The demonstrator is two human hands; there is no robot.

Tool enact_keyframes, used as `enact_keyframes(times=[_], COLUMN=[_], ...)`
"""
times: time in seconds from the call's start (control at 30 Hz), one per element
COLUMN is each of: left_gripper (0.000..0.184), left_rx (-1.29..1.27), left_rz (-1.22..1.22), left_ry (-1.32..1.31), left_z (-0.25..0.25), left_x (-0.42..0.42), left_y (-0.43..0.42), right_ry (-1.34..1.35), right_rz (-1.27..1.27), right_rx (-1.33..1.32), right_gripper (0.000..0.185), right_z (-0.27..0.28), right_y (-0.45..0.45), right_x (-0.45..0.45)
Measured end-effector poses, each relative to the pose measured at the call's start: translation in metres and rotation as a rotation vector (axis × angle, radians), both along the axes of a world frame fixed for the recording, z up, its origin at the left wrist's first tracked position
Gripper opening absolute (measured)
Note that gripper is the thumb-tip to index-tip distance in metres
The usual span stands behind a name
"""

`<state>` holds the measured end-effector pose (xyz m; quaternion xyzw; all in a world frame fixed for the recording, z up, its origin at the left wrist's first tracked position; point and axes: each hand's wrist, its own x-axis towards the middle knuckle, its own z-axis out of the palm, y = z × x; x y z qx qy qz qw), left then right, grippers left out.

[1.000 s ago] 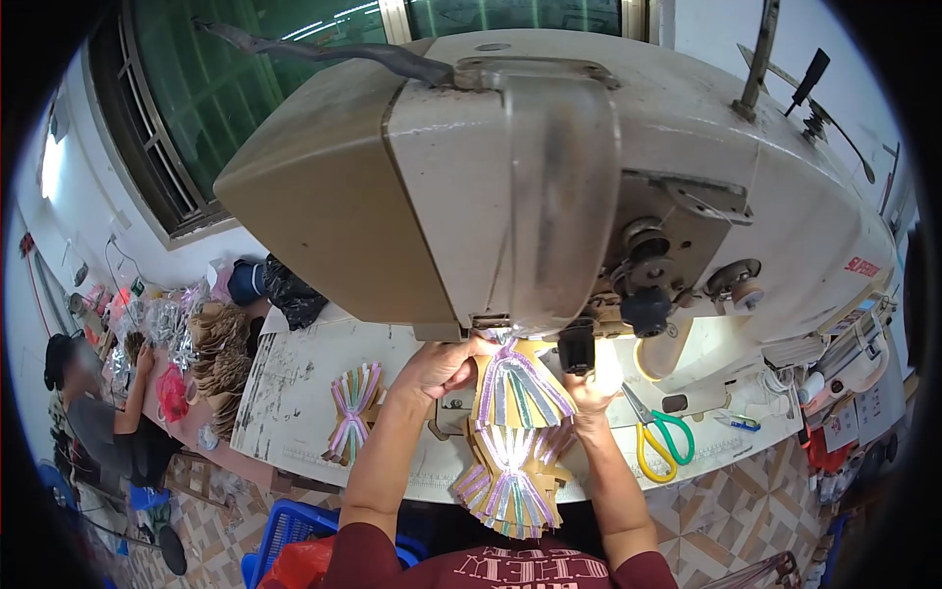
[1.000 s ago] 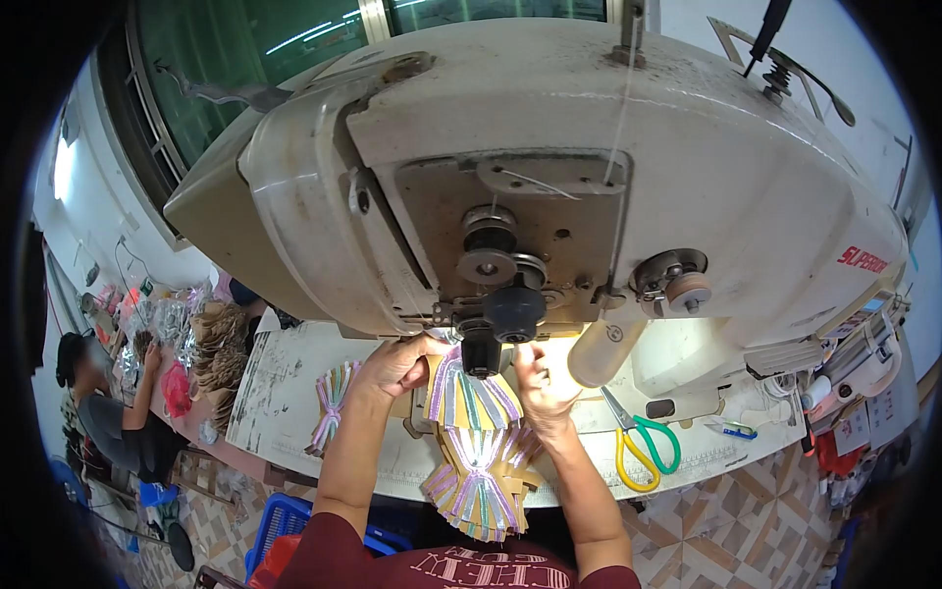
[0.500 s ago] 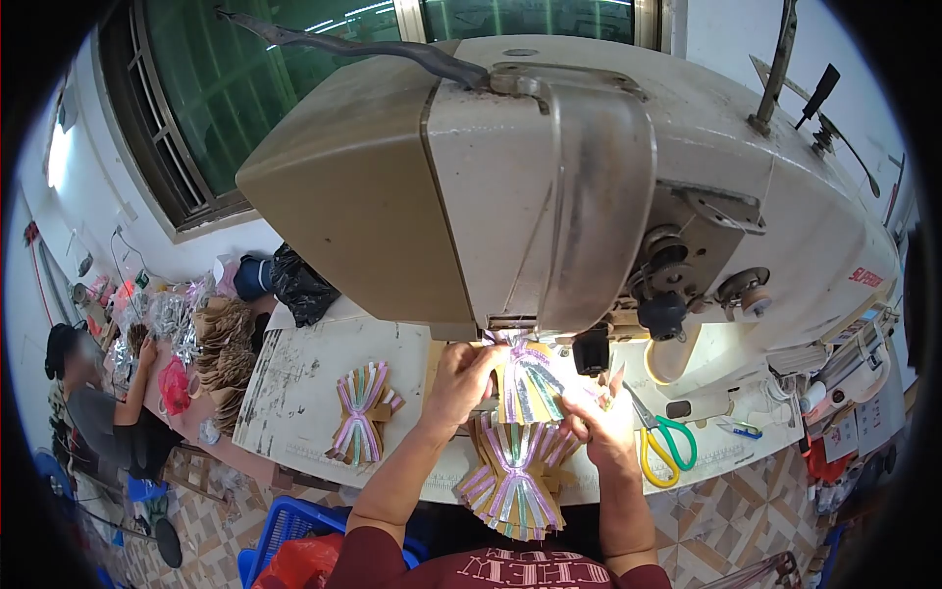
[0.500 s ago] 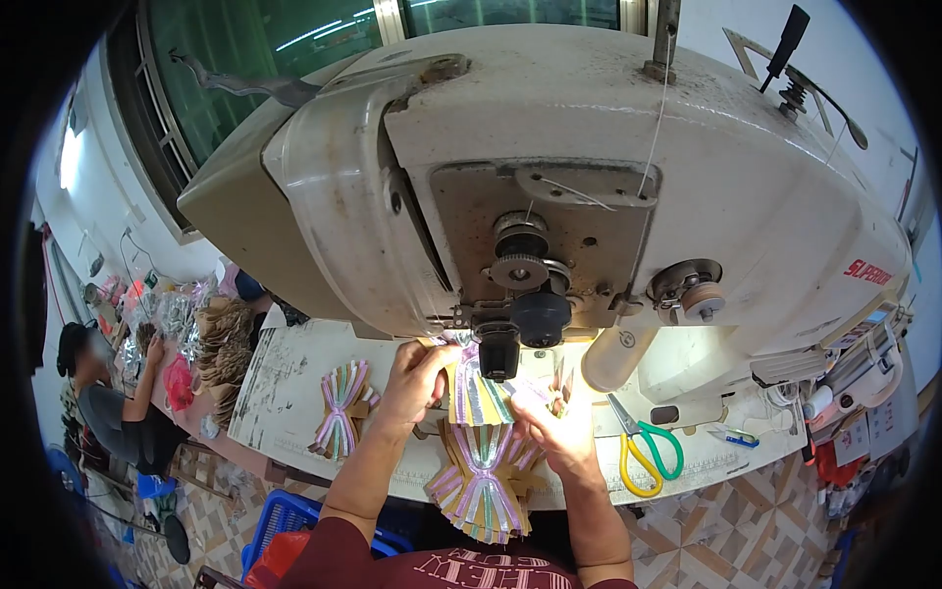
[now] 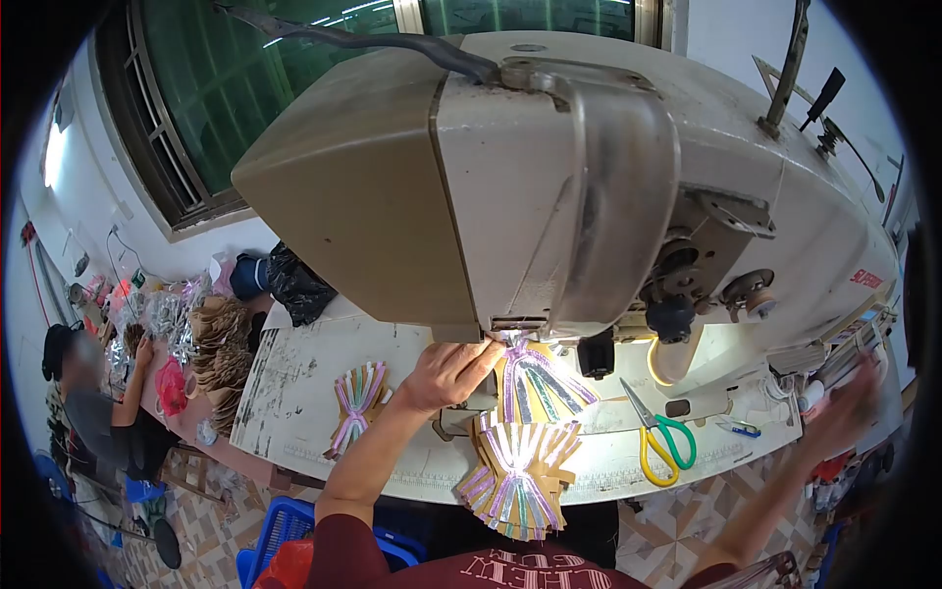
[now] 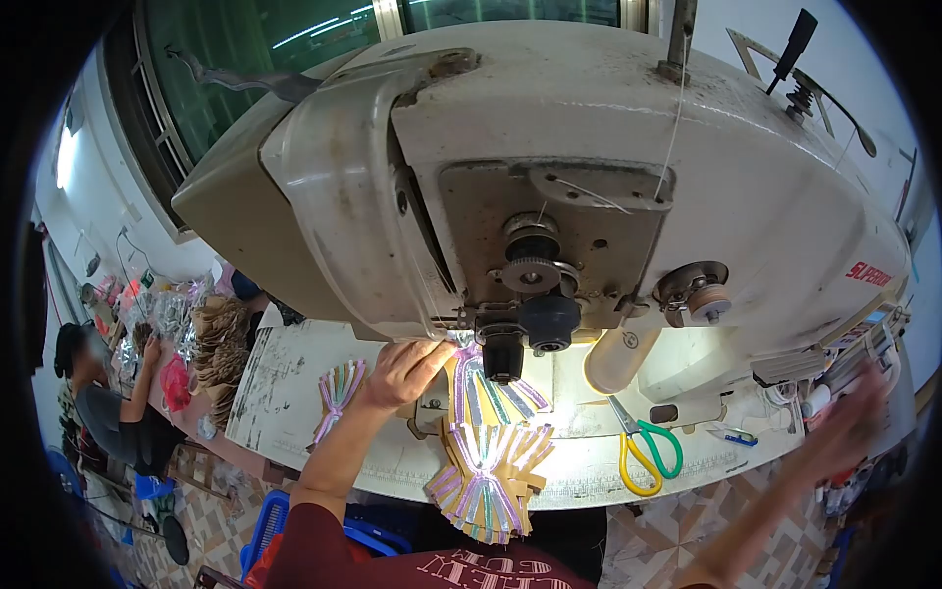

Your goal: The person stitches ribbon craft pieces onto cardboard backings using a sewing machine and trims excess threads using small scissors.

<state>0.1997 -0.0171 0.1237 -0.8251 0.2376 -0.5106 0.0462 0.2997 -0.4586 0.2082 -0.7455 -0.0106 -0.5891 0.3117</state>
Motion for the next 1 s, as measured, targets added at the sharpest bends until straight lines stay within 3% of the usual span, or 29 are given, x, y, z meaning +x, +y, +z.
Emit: enact_keyframes(times=[0.03, 0.07, 0.2, 0.33, 0.43, 0.63, 0.8, 0.93, 1.0], left_gripper=[0.023, 0.023, 0.024, 0.023, 0.023, 0.025, 0.025, 0.025, 0.025], left_rx=[-0.014, -0.029, 0.058, 0.069, 0.088, 0.209, 0.206, 0.183, 0.161], left_rz=[-0.011, -0.021, 0.026, 0.012, 0.021, 0.159, 0.218, 0.257, 0.263], left_ry=[0.007, 0.013, -0.07, -0.056, -0.045, 0.043, 0.093, 0.132, 0.148], left_z=[-0.001, -0.002, 0.002, 0.001, 0.003, 0.023, 0.026, 0.025, 0.027], left_x=[0.0, 0.001, 0.002, 0.003, 0.002, -0.016, -0.019, -0.021, -0.022], left_y=[0.001, 0.001, -0.002, 0.0, -0.001, -0.023, -0.03, -0.036, -0.039], right_ry=[-0.226, -0.122, 0.284, 0.32, -0.073, 0.049, 0.133, -0.031, -0.022], right_rz=[-0.298, -0.256, 0.028, 0.31, 0.67, 0.698, 0.569, 0.463, 0.421], right_rx=[-0.405, -0.094, 0.105, 0.497, 0.909, 0.847, 0.817, 0.943, 0.889], right_gripper=[0.036, 0.042, 0.046, 0.05, 0.05, 0.046, 0.033, 0.032, 0.032], right_z=[0.022, 0.047, 0.082, 0.04, -0.002, -0.01, -0.008, 0.032, 0.031], right_y=[-0.051, -0.116, -0.216, -0.209, -0.156, -0.178, -0.183, -0.101, -0.11], right_x=[0.03, 0.077, 0.177, 0.188, 0.174, 0.18, 0.182, 0.129, 0.133])
